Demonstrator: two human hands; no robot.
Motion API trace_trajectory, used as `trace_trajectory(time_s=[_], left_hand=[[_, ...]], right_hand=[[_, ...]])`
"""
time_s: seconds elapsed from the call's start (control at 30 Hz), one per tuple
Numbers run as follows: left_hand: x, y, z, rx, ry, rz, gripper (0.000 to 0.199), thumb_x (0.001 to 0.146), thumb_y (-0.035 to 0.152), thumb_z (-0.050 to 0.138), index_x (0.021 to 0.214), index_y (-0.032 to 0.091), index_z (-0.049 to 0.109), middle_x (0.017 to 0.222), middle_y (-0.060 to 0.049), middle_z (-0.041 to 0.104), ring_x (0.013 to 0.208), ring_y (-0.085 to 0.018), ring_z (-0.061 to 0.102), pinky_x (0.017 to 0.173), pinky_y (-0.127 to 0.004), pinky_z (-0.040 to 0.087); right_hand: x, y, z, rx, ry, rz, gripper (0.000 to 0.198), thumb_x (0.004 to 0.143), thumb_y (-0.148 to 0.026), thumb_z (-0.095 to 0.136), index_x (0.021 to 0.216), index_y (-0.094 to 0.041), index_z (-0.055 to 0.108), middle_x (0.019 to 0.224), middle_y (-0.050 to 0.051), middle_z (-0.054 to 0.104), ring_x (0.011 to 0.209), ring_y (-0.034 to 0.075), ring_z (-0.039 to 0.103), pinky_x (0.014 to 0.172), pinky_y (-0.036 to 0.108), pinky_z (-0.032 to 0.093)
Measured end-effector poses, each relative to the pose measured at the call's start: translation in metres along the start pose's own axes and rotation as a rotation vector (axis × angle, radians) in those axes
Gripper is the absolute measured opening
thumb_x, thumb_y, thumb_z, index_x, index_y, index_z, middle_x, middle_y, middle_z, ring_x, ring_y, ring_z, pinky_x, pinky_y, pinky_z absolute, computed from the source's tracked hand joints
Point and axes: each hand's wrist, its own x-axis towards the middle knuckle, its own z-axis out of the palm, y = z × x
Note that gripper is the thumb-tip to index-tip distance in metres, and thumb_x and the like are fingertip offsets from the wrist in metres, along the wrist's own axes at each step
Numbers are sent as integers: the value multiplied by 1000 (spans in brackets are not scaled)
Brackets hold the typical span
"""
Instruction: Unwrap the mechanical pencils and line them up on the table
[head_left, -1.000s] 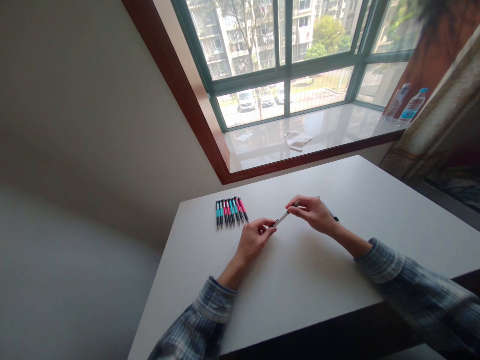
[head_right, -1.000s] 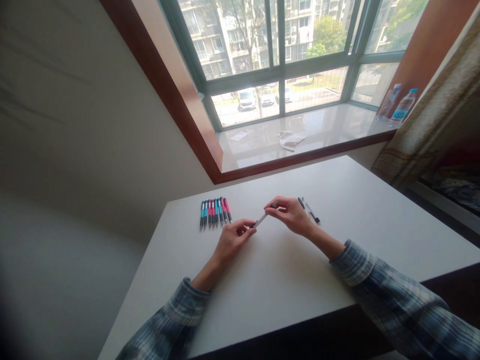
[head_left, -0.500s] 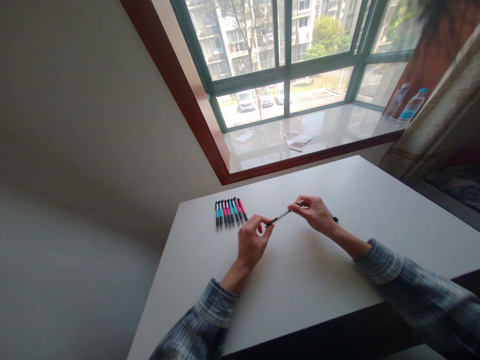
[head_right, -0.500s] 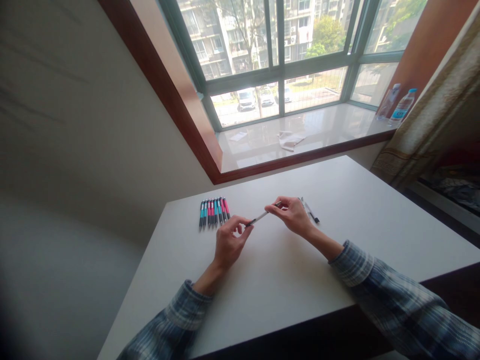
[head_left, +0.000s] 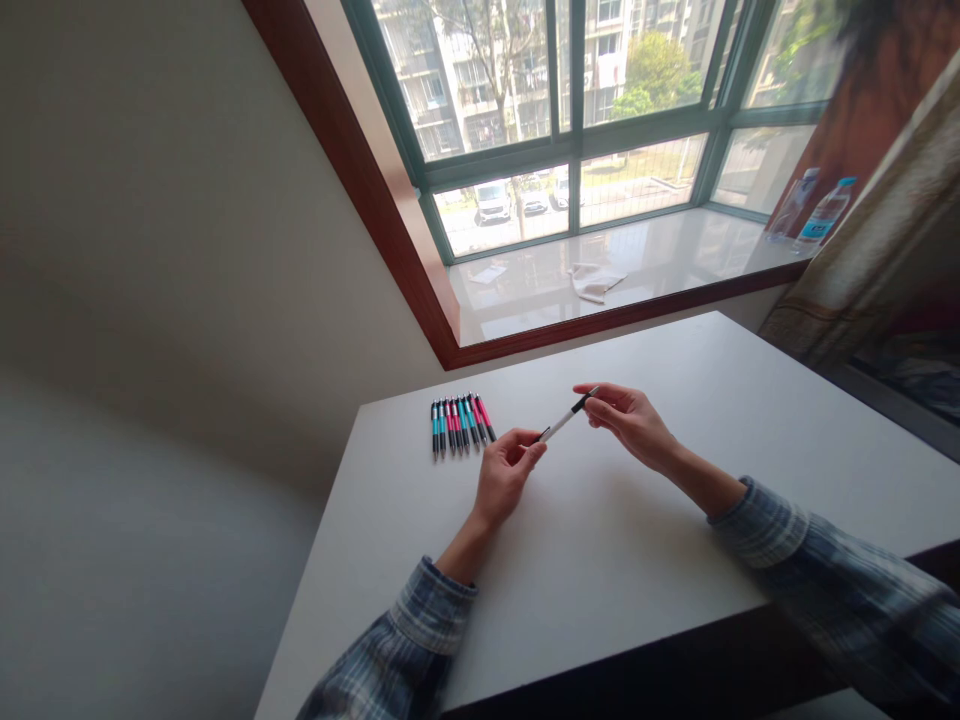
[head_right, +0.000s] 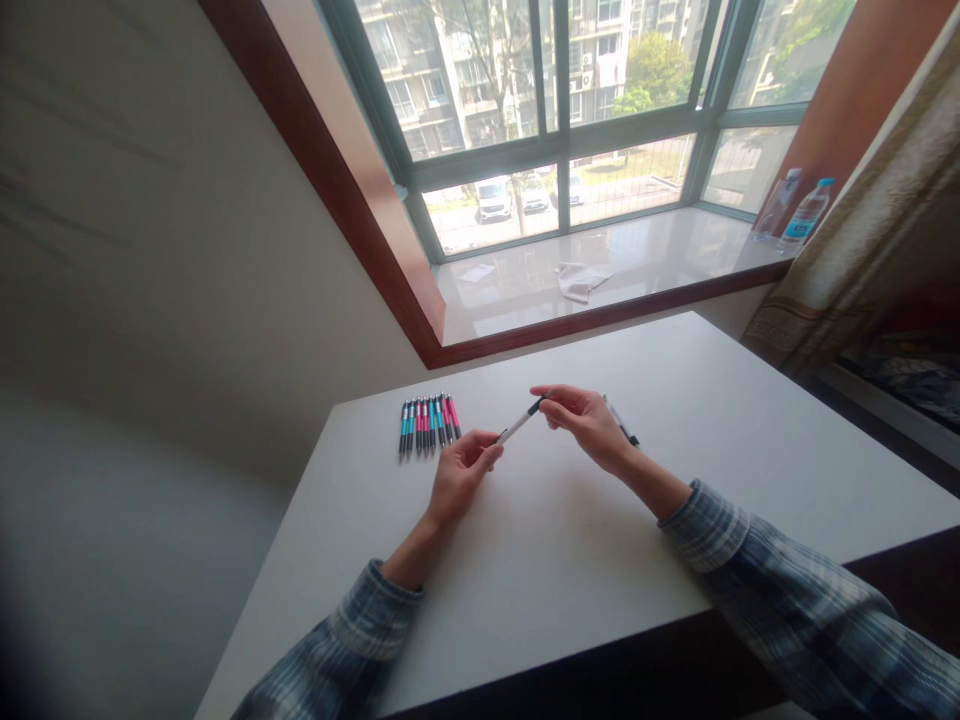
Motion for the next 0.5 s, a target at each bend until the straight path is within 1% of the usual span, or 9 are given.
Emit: trace_trajectory(time_s=[0.17,0.23,0.3,0.4,0.5], left_hand=[[-1,0,0,2,-22,-13,32,84,48,75,92,17,73,77,-2,66,64,-13,55,57,-24,43],[-2,0,0,39,-8,-11,34,84,49,75,95,17,73,78,-2,68,62,-13,56,56,-25,43],[-3,2,0,115,28,19,31,85,47,74,96,18,73,76,-2,69,61,-14,56,56,-25,43],[-6,5,0,268,103,137,21,87,40,73,92,20,73,76,-2,70,64,-14,58,61,-26,45],[-8,8,1,398,171,308,11,90,31,71,89,21,71,78,-1,69,65,-14,57,63,-26,46]], right_hand=[[0,-3,-1,-84,-13,-7,36,87,-54,74,100,-20,77,70,0,57,68,16,52,62,30,43],[-1,-5,0,-96,-18,-6,36,87,-55,74,95,-20,75,69,0,57,66,16,51,60,29,42],[-1,-5,0,-100,-19,-3,36,87,-56,74,90,-20,73,68,-1,56,63,15,50,58,29,41],[0,-3,0,-109,-14,21,39,87,-58,73,84,-19,69,65,-2,53,61,14,48,56,28,38],[0,-1,1,-110,3,56,42,87,-60,72,79,-19,64,63,-3,51,59,13,45,55,27,34]])
